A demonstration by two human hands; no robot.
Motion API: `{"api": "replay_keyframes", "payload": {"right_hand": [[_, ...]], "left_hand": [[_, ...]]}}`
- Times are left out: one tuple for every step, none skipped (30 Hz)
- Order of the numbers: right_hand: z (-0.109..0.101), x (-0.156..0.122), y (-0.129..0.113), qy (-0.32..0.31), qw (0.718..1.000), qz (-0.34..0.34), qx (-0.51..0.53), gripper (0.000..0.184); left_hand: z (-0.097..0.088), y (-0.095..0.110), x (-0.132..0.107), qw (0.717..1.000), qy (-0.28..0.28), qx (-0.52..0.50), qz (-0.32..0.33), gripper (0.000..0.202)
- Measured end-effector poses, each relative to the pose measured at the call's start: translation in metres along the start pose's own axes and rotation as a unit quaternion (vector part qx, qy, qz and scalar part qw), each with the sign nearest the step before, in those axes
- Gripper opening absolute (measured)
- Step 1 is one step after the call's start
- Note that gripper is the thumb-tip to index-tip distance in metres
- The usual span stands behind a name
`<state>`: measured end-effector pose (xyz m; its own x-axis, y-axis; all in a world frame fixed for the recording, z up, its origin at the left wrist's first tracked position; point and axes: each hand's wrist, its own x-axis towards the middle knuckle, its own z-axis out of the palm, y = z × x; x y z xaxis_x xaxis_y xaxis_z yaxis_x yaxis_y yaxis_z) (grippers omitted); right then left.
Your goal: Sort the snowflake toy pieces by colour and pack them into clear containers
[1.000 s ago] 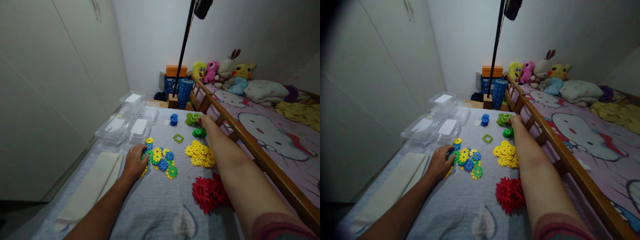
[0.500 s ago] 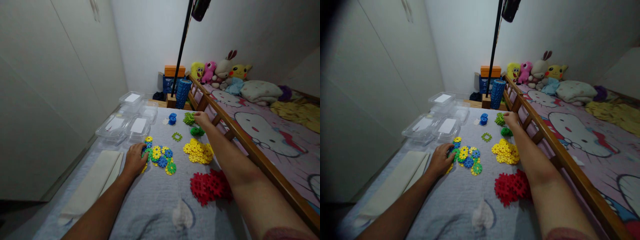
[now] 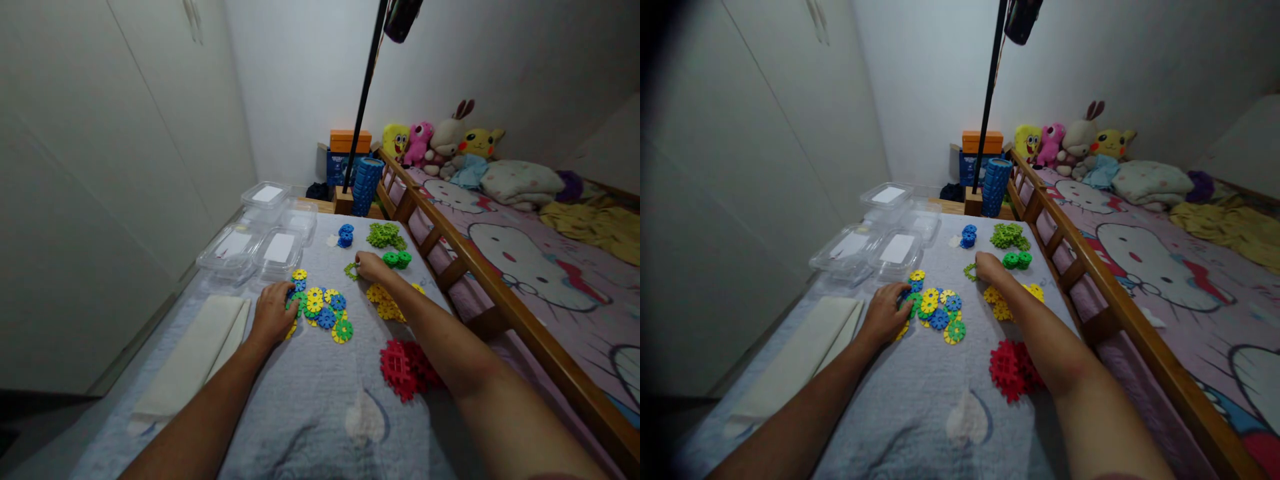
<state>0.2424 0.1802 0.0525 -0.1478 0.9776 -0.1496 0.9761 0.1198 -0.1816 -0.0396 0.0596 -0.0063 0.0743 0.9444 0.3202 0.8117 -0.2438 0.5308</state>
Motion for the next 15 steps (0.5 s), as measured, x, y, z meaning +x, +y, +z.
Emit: {"api": "replay_keyframes", "payload": {"right_hand": [[0.001, 0.0, 0.001, 0.0, 1.0, 0.004, 0.001, 0.034], [0.001, -0.001, 0.001, -0.001, 1.0, 0.006, 0.003, 0.036], [0.001, -0.001, 0.002, -0.003, 1.0, 0.005, 0.007, 0.035], [0.0, -0.002, 0.002, -0.004, 1.0, 0.001, 0.012, 0.034], [-0.001, -0.002, 0.002, -0.006, 1.0, -0.004, 0.018, 0.033], [-0.002, -0.002, 0.003, -0.006, 1.0, -0.01, 0.025, 0.031], [-0.004, -0.002, 0.004, -0.003, 0.999, -0.015, 0.033, 0.03], [-0.007, -0.002, 0.006, 0.001, 0.999, -0.018, 0.042, 0.028], [-0.011, -0.001, 0.009, 0.007, 0.999, -0.019, 0.05, 0.027], [-0.015, 0.0, 0.012, 0.014, 0.998, -0.019, 0.055, 0.025], [-0.019, 0.002, 0.017, 0.024, 0.997, -0.016, 0.065, 0.024], [-0.024, 0.004, 0.022, 0.039, 0.996, -0.006, 0.086, 0.023], [-0.028, 0.007, 0.028, 0.057, 0.991, 0.012, 0.122, 0.021], [-0.033, 0.01, 0.035, 0.078, 0.981, 0.036, 0.175, 0.018], [-0.038, 0.014, 0.041, 0.102, 0.961, 0.07, 0.249, 0.017]], "left_hand": [[0.0, 0.0, 0.0, 1.0, 0.001, 0.0, 0.001, 0.03], [0.0, 0.0, 0.0, 1.0, 0.001, 0.0, 0.001, 0.03], [0.0, 0.0, 0.0, 1.0, 0.002, -0.001, 0.0, 0.03], [0.001, 0.0, 0.0, 1.0, 0.003, -0.001, 0.0, 0.03], [0.001, 0.0, 0.0, 1.0, 0.003, -0.002, 0.0, 0.03], [0.001, 0.0, -0.001, 1.0, 0.002, -0.002, 0.0, 0.03], [0.001, 0.0, -0.001, 1.0, 0.002, -0.002, 0.001, 0.031], [0.001, -0.001, -0.001, 1.0, 0.002, -0.002, 0.001, 0.031], [0.001, -0.001, -0.001, 1.0, 0.002, -0.002, 0.001, 0.031], [0.001, -0.001, -0.001, 1.0, 0.002, -0.001, 0.0, 0.031], [0.001, -0.001, 0.0, 1.0, 0.001, -0.001, -0.001, 0.032], [0.001, -0.001, 0.0, 1.0, 0.001, 0.0, 0.0, 0.032], [0.001, -0.001, 0.0, 1.0, 0.001, 0.001, 0.001, 0.032], [0.001, -0.002, 0.0, 1.0, 0.002, 0.002, 0.001, 0.032], [0.001, -0.002, 0.0, 1.0, 0.003, 0.003, 0.002, 0.032]]}}
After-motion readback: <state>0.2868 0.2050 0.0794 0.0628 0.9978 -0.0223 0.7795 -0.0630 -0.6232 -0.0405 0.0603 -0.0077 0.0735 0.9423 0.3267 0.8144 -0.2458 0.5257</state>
